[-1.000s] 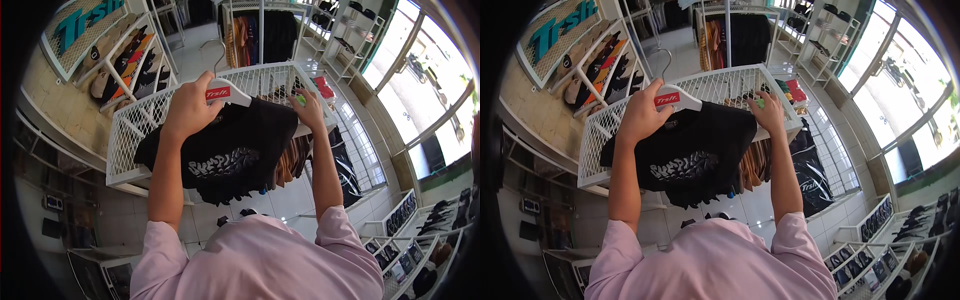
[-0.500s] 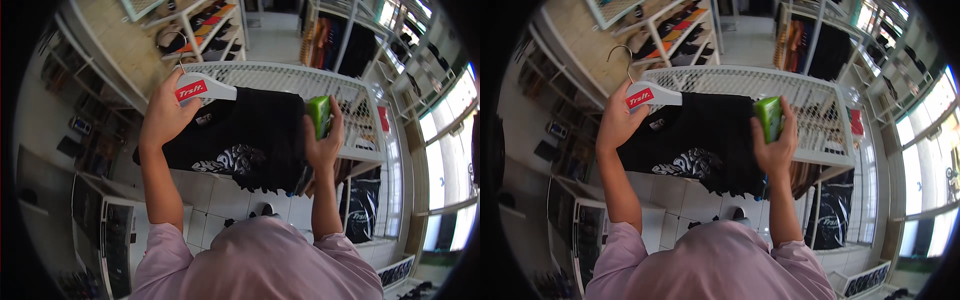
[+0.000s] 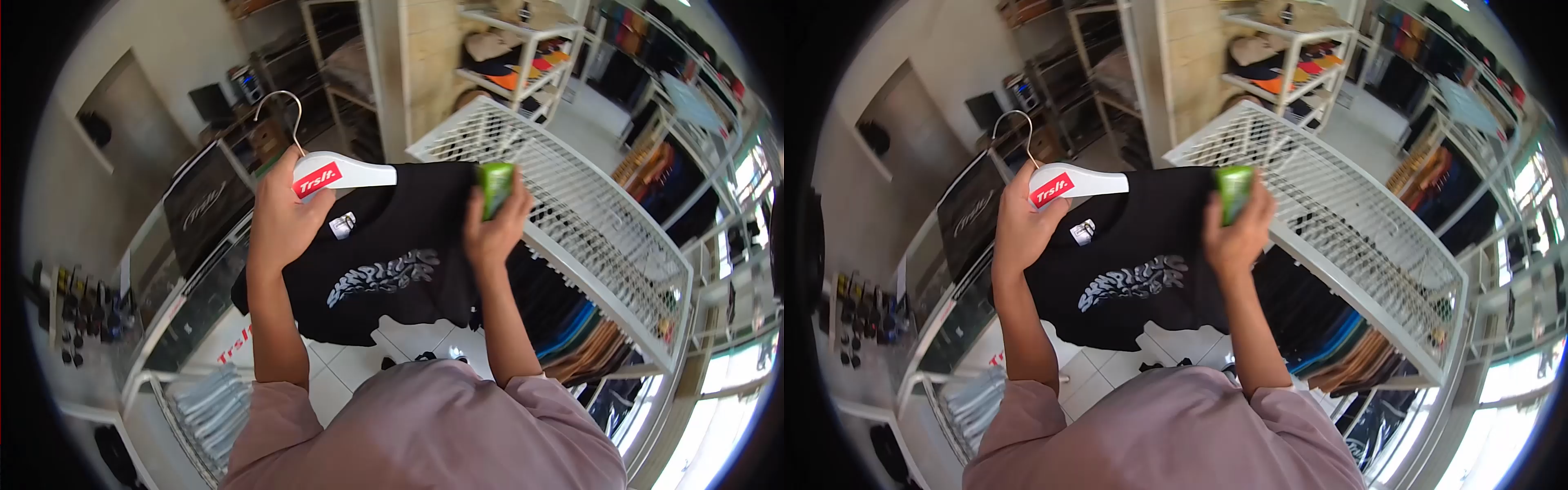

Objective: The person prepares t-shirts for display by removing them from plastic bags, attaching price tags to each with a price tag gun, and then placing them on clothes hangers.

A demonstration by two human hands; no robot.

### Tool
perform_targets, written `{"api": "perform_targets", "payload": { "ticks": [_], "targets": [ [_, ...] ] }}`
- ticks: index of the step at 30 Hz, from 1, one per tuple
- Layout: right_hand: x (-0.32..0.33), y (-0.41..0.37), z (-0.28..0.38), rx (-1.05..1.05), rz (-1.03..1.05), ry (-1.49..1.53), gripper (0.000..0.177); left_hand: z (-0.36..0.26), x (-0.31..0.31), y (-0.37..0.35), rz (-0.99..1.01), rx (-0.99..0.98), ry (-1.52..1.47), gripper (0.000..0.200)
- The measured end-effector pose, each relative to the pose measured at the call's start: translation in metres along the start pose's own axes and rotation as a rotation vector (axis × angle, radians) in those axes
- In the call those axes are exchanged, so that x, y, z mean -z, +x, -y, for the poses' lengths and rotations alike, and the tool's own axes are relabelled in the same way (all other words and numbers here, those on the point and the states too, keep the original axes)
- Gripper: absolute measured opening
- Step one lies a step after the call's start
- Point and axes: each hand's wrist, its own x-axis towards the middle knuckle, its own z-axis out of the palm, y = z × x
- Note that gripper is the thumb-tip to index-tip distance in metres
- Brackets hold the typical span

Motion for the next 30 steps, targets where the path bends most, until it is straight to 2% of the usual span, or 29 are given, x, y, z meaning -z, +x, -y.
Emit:
{"api": "perform_targets", "payload": {
  "ticks": [1, 3, 5, 7, 8, 9, 10, 11, 12, 13, 14, 17, 19, 20, 23, 26, 27, 29, 30],
  "targets": [
    [-0.013, -0.012, -0.010, -0.182, 0.050, -0.015, 0.072, 0.019, 0.017, -0.008, -0.038, 0.052, 0.020, 0.026],
    [-0.037, -0.042, -0.042, -0.242, 0.038, -0.062, 0.069, 0.043, 0.047, -0.023, -0.025, 0.133, 0.010, 0.029],
    [-0.041, -0.055, -0.015, -0.130, -0.023, 0.027, 0.073, 0.074, 0.063, -0.038, -0.078, 0.158, 0.057, 0.032],
    [-0.037, -0.066, 0.030, -0.124, 0.099, 0.216, 0.084, 0.080, 0.065, -0.048, -0.100, 0.208, 0.092, 0.034],
    [-0.038, -0.069, 0.054, 0.028, 0.153, 0.268, 0.089, 0.082, 0.067, -0.050, -0.100, 0.222, 0.109, 0.034],
    [-0.041, -0.070, 0.077, 0.174, 0.169, 0.319, 0.089, 0.081, 0.067, -0.051, -0.099, 0.232, 0.124, 0.034],
    [-0.046, -0.075, 0.095, 0.234, 0.181, 0.402, 0.087, 0.078, 0.066, -0.054, -0.101, 0.250, 0.115, 0.034],
    [-0.050, -0.082, 0.111, 0.210, 0.236, 0.430, 0.086, 0.080, 0.067, -0.057, -0.093, 0.260, 0.104, 0.034],
    [-0.056, -0.080, 0.113, 0.274, 0.254, 0.387, 0.086, 0.084, 0.066, -0.060, -0.085, 0.270, 0.094, 0.034],
    [-0.064, -0.077, 0.114, 0.340, 0.272, 0.345, 0.085, 0.089, 0.065, -0.063, -0.078, 0.281, 0.083, 0.034],
    [-0.075, -0.078, 0.103, 0.303, 0.217, 0.284, 0.087, 0.092, 0.064, -0.066, -0.136, 0.246, 0.031, 0.034],
    [-0.107, -0.072, 0.049, -0.079, 0.209, 0.268, 0.077, 0.102, 0.074, -0.071, -0.177, 0.326, 0.111, 0.033],
    [-0.104, -0.067, 0.015, -0.151, 0.195, 0.195, 0.070, 0.107, 0.077, -0.079, -0.180, 0.309, 0.082, 0.033],
    [-0.099, -0.067, 0.007, -0.117, 0.152, 0.156, 0.070, 0.110, 0.076, -0.083, -0.174, 0.297, 0.046, 0.033],
    [-0.070, -0.070, 0.046, -0.112, 0.161, 0.416, 0.076, 0.101, 0.065, -0.083, -0.173, 0.302, 0.039, 0.031],
    [-0.055, -0.077, 0.081, 0.317, 0.219, 0.475, 0.081, 0.095, 0.046, -0.073, -0.141, 0.346, 0.054, 0.031],
    [-0.051, -0.081, 0.086, 0.283, 0.298, 0.480, 0.078, 0.099, 0.037, -0.074, -0.136, 0.302, 0.050, 0.031],
    [-0.061, -0.078, 0.072, 0.253, 0.277, 0.410, 0.076, 0.105, 0.028, -0.075, -0.120, 0.218, 0.042, 0.030],
    [-0.069, -0.076, 0.055, 0.161, 0.252, 0.368, 0.075, 0.085, 0.027, -0.073, -0.110, 0.373, -0.029, 0.029]
  ]
}}
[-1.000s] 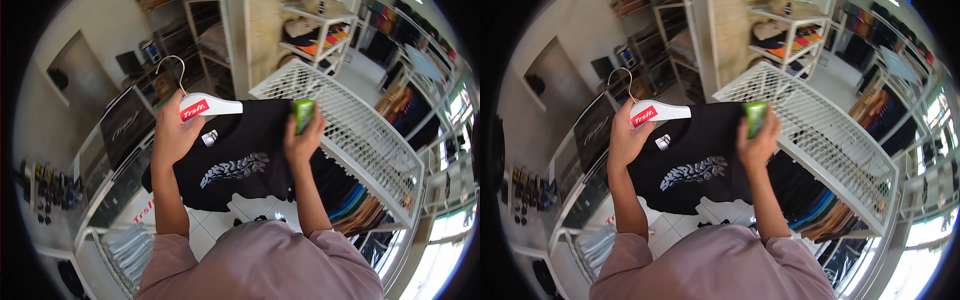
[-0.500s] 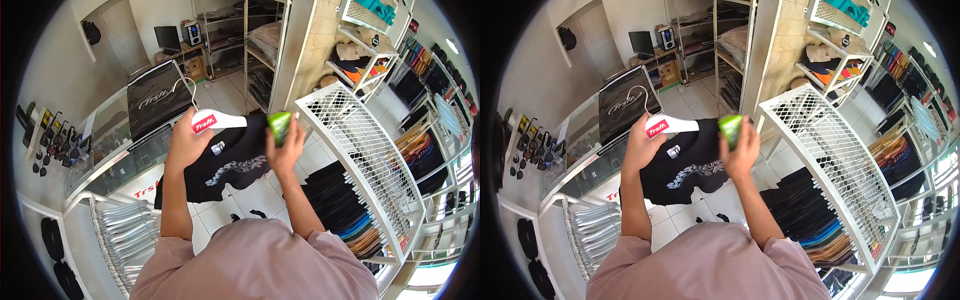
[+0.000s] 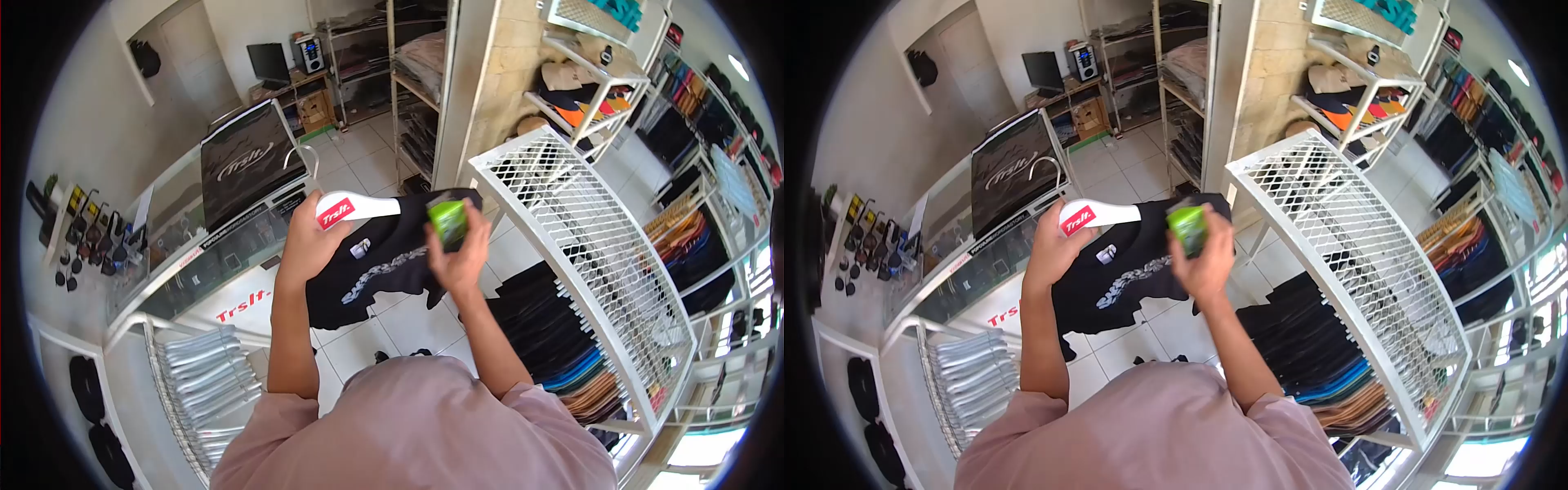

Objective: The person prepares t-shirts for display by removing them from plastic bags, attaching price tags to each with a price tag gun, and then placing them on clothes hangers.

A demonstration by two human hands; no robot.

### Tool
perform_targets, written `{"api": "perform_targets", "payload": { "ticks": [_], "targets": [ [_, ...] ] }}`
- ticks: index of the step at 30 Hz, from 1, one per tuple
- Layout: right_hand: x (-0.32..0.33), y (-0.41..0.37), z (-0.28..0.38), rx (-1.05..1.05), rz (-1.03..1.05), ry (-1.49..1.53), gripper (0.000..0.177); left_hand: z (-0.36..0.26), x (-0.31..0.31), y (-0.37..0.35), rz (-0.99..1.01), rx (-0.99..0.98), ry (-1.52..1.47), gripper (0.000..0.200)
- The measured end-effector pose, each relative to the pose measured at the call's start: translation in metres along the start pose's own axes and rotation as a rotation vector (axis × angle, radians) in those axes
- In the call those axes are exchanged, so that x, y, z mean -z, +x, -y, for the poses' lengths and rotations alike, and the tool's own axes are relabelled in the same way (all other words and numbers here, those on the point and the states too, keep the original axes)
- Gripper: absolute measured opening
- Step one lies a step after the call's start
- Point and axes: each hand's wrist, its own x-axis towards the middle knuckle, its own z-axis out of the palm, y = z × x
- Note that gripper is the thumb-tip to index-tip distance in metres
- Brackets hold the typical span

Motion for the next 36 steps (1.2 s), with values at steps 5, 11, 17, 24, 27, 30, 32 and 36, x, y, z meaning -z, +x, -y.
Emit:
{"api": "perform_targets", "payload": {
  "ticks": [5, 11, 17, 24, 27, 30, 32, 36],
  "targets": [
    [0.022, -0.007, -0.094, -0.329, -0.136, -0.152, 0.069, 0.027, -0.006, -0.007, -0.030, 0.052, -0.066, 0.028],
    [0.031, 0.001, 0.000, 0.001, 0.100, 0.101, 0.075, 0.028, -0.039, -0.017, 0.008, 0.104, -0.095, 0.024],
    [0.020, -0.022, -0.074, -0.322, 0.046, -0.081, 0.070, 0.039, -0.040, -0.027, -0.011, 0.188, -0.117, 0.027],
    [0.045, -0.010, -0.033, -0.124, 0.062, 0.057, 0.069, 0.039, -0.045, -0.044, 0.050, 0.161, -0.127, 0.032],
    [0.038, -0.018, -0.020, -0.009, 0.230, 0.035, 0.070, 0.037, -0.053, -0.045, 0.067, 0.077, -0.095, 0.031],
    [0.027, -0.035, -0.074, -0.287, 0.130, -0.048, 0.067, 0.035, -0.046, -0.046, -0.024, 0.090, -0.084, 0.030],
    [0.037, -0.039, -0.094, -0.401, 0.145, -0.083, 0.065, 0.031, -0.038, -0.051, -0.061, 0.144, -0.093, 0.028],
    [0.048, -0.019, -0.065, -0.269, 0.159, 0.037, 0.064, 0.028, -0.030, -0.057, 0.072, 0.007, -0.093, 0.030]
  ]
}}
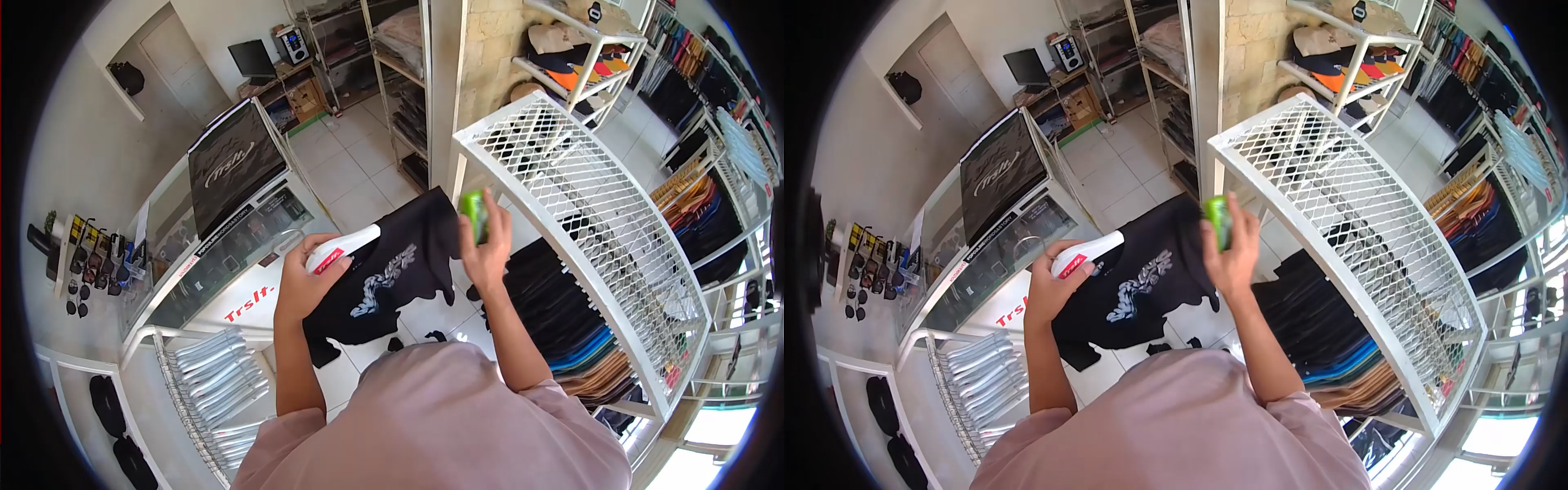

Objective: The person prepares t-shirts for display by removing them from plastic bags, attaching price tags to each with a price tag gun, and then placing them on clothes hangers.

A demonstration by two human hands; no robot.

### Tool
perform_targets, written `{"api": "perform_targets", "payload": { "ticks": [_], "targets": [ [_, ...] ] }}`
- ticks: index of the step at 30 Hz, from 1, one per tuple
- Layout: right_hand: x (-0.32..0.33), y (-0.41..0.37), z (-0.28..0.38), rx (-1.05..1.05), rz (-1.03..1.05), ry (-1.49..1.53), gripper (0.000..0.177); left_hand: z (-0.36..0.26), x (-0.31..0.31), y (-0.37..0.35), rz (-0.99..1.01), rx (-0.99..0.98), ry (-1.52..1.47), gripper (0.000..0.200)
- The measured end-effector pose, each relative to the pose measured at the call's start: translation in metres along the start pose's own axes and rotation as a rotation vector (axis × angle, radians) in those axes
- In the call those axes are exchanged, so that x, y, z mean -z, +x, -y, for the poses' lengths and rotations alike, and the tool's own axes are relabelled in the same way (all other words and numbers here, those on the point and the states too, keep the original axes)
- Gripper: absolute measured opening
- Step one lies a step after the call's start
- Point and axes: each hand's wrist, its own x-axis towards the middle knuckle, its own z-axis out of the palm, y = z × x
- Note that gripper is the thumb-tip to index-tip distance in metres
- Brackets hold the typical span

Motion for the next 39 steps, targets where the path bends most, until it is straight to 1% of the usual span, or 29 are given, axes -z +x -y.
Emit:
{"api": "perform_targets", "payload": {
  "ticks": [1, 3, 4, 5, 7, 8, 11, 12, 15, 16, 17, 18, 20, 21, 24, 27, 29, 30, 31, 33, 35, 36, 39],
  "targets": [
    [0.003, 0.000, 0.022, 0.047, 0.034, 0.047, 0.065, -0.003, -0.005, -0.002, 0.010, 0.023, 0.063, 0.029],
    [-0.002, -0.002, 0.052, 0.167, 0.176, 0.128, 0.064, -0.007, -0.012, -0.002, 0.034, 0.051, 0.189, 0.025],
    [-0.006, -0.004, 0.056, 0.159, 0.244, 0.072, 0.064, -0.012, -0.014, -0.001, 0.035, -0.126, 0.279, 0.023],
    [-0.010, -0.004, 0.047, 0.082, 0.203, 0.050, 0.064, -0.017, -0.013, 0.000, 0.021, -0.155, 0.311, 0.024],
    [-0.027, -0.003, 0.005, -0.069, 0.127, 0.005, 0.062, -0.021, -0.012, -0.003, -0.015, -0.208, 0.370, 0.026],
    [-0.030, 0.000, -0.019, -0.187, 0.160, -0.133, 0.061, -0.017, -0.009, -0.005, -0.022, -0.260, 0.425, 0.036],
    [-0.013, 0.002, -0.034, -0.167, 0.029, -0.039, 0.060, -0.011, 0.003, -0.008, 0.075, -0.382, 0.557, 0.052],
    [-0.003, 0.008, -0.012, -0.113, 0.023, 0.006, 0.061, -0.016, 0.004, -0.007, 0.106, -0.494, 0.678, 0.064],
    [0.011, 0.013, 0.046, 0.218, 0.127, 0.098, 0.063, -0.014, -0.005, -0.004, 0.118, -0.640, 0.763, 0.063],
    [0.011, 0.012, 0.055, 0.270, 0.198, 0.073, 0.063, -0.011, -0.007, -0.002, 0.112, -0.724, 0.789, 0.062],
    [0.012, 0.012, 0.059, 0.321, 0.265, 0.047, 0.064, -0.011, -0.009, -0.001, 0.103, -0.760, 0.800, 0.062],
    [0.006, 0.010, 0.047, 0.336, 0.221, -0.026, 0.062, -0.011, -0.010, 0.000, 0.094, -0.798, 0.809, 0.061],
    [-0.010, 0.013, 0.001, 0.038, 0.159, -0.049, 0.060, -0.014, -0.008, 0.000, 0.089, -0.877, 0.862, 0.058],
    [-0.007, 0.018, -0.006, -0.107, 0.135, -0.059, 0.059, -0.013, -0.007, -0.001, 0.098, -0.882, 0.877, 0.057],
    [0.005, 0.026, -0.018, -0.111, 0.012, -0.046, 0.055, -0.011, -0.003, -0.001, 0.124, -0.903, 0.923, 0.056],
    [0.023, 0.034, 0.040, 0.277, 0.055, 0.022, 0.055, -0.006, -0.006, -0.004, 0.162, -0.941, 0.932, 0.055],
    [0.033, 0.029, 0.074, 0.323, 0.321, 0.008, 0.055, -0.006, -0.008, 0.001, 0.187, -1.001, 0.918, 0.056],
    [0.030, 0.027, 0.074, 0.352, 0.361, -0.033, 0.052, -0.007, -0.008, 0.002, 0.173, -1.013, 0.925, 0.057],
    [0.026, 0.028, 0.064, 0.242, 0.341, -0.097, 0.051, -0.009, -0.007, 0.003, 0.162, -1.023, 0.933, 0.057],
    [0.019, 0.036, 0.024, 0.022, 0.302, -0.228, 0.049, -0.011, -0.003, 0.004, 0.150, -1.037, 0.936, 0.057],
    [0.022, 0.041, -0.023, -0.051, 0.194, -0.298, 0.051, -0.013, 0.002, 0.003, 0.140, -1.038, 0.928, 0.058],
    [0.022, 0.043, -0.034, -0.088, 0.136, -0.329, 0.052, -0.017, 0.003, 0.000, 0.145, -0.984, 0.925, 0.053],
    [0.038, 0.046, 0.034, -0.059, 0.117, -0.134, 0.053, -0.018, 0.002, 0.002, 0.134, -0.989, 0.930, 0.053]
  ]
}}
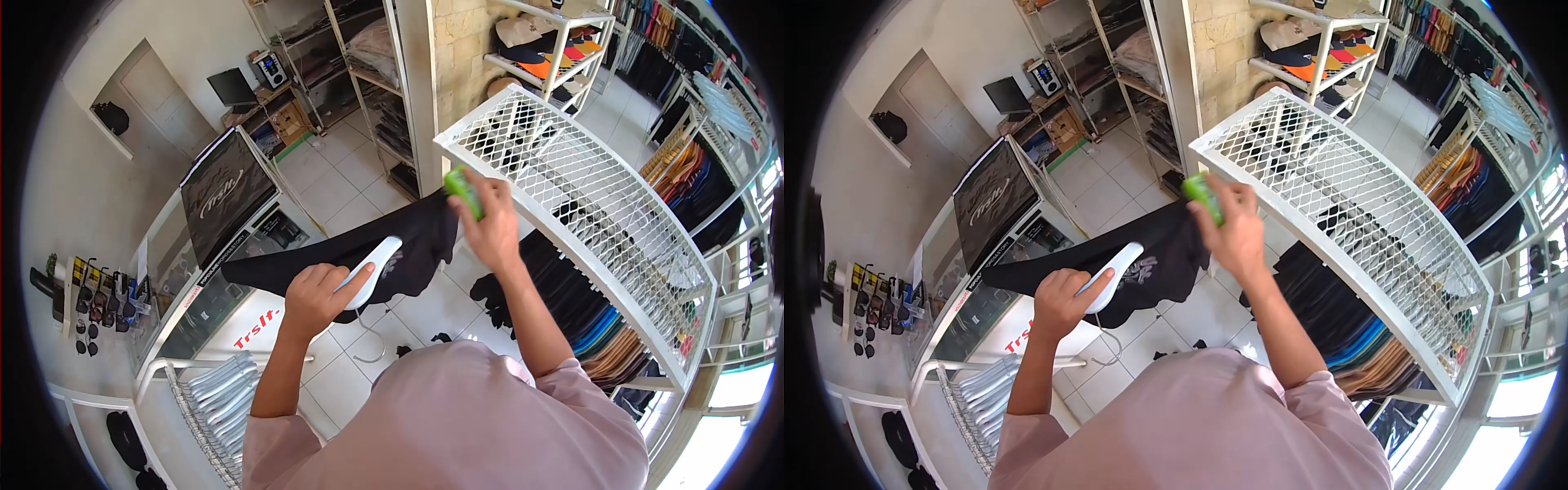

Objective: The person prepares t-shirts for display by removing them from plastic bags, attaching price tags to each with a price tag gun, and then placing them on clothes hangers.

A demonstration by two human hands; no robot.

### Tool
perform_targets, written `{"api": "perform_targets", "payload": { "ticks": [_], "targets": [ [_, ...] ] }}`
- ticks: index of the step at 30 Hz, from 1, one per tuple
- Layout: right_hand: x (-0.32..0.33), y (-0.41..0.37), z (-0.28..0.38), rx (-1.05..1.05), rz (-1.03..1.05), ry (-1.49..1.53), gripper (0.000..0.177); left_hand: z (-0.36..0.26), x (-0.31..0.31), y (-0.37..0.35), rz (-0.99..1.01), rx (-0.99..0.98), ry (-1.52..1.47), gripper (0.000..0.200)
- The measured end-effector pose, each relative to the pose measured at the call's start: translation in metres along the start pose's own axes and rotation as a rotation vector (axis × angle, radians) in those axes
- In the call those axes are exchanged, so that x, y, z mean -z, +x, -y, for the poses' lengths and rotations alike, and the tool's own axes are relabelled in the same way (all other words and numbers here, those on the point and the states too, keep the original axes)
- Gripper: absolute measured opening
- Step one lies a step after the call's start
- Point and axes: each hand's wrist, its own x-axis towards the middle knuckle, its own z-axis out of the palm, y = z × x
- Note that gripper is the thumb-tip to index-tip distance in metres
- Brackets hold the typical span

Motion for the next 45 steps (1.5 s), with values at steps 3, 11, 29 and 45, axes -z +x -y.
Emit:
{"api": "perform_targets", "payload": {
  "ticks": [3, 11, 29, 45],
  "targets": [
    [0.004, -0.019, 0.042, 0.282, 0.192, 0.080, 0.053, 0.003, -0.003, 0.007, -0.016, -0.057, -0.002, 0.058],
    [-0.015, -0.005, -0.059, -0.095, -0.009, -0.057, 0.055, 0.004, 0.003, -0.008, -0.025, 0.021, 0.032, 0.057],
    [0.007, -0.051, 0.021, 0.200, 0.170, 0.139, 0.056, -0.013, -0.003, 0.002, 0.068, 0.031, -0.126, 0.059],
    [0.005, -0.055, -0.017, -0.119, 0.830, 0.569, 0.082, 0.014, -0.003, 0.056, 0.287, 0.418, -0.655, 0.037]
  ]
}}
